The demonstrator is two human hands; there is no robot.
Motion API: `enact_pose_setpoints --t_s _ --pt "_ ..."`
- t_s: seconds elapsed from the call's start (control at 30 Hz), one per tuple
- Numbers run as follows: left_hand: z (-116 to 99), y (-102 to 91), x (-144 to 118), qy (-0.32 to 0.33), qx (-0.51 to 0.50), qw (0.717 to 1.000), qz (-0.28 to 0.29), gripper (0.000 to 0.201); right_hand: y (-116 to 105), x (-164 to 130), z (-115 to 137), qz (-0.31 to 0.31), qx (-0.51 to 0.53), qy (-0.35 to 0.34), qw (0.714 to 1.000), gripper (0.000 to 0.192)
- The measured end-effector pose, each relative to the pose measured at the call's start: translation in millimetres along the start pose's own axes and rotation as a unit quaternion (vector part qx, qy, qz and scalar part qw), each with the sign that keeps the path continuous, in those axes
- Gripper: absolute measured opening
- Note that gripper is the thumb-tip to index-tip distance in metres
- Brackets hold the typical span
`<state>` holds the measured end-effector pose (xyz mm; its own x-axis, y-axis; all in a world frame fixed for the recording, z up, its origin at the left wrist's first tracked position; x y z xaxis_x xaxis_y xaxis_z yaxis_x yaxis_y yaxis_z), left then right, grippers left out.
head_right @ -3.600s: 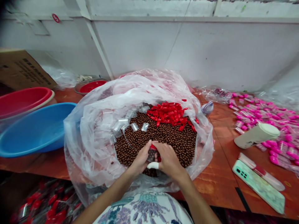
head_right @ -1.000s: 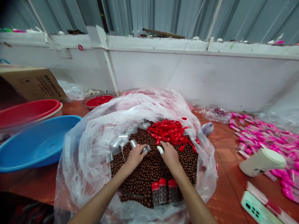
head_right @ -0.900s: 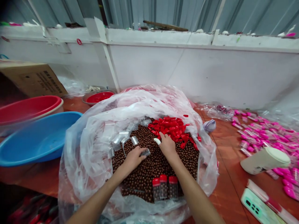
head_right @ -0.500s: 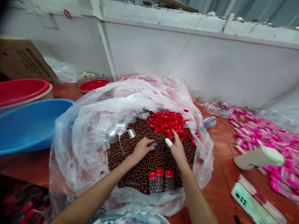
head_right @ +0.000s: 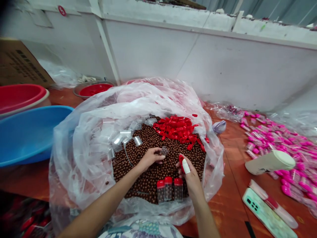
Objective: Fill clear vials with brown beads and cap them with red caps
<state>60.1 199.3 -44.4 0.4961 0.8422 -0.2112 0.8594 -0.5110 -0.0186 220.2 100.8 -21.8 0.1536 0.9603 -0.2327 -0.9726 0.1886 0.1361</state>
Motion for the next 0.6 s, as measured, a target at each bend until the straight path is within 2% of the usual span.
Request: enact_pose_setpoints --t_s 0.1,0.27,0.37,0.47,0.6 --pt "-3.3 3.5 -21.0 -0.040 -0.115 0.992 0.024 0.038 4.5 5.5 6.6 -0.001 -0.047 -0.014 0.999 0.046" --pt "-8.4 9.3 -52.5 -0.070 -0.187 0.977 0.069 0.038 19.9 9.4 25.7 0.000 -0.146 -0.079 0.986 0.040" --pt "-8.3 11.9 -63.4 -0.068 -0.187 0.978 0.067 0.039 35.2 8.1 34.2 0.030 -0.174 -0.119 0.977 0.037" --pt "-9.6 12.6 -68.1 -0.049 -0.171 0.983 0.054 0.040 52.1 2.5 37.7 0.085 -0.201 -0.155 0.963 0.033" --pt "-20.0 8.0 -69.5 0.013 -0.081 0.996 0.036 0.035 61.3 -10.1 38.9 0.113 -0.251 -0.209 0.938 0.033"
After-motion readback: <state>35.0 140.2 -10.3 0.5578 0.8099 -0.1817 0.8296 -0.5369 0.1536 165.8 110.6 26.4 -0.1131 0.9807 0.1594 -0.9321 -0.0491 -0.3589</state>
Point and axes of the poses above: each hand's wrist, its own x-axis towards the middle knuckle, its own y-axis out of the palm, z = x × y, the point moved 8 cm from there along x, towards the middle knuckle, and after that the axes turned 5 degrees about z, right-handed, at the moved point
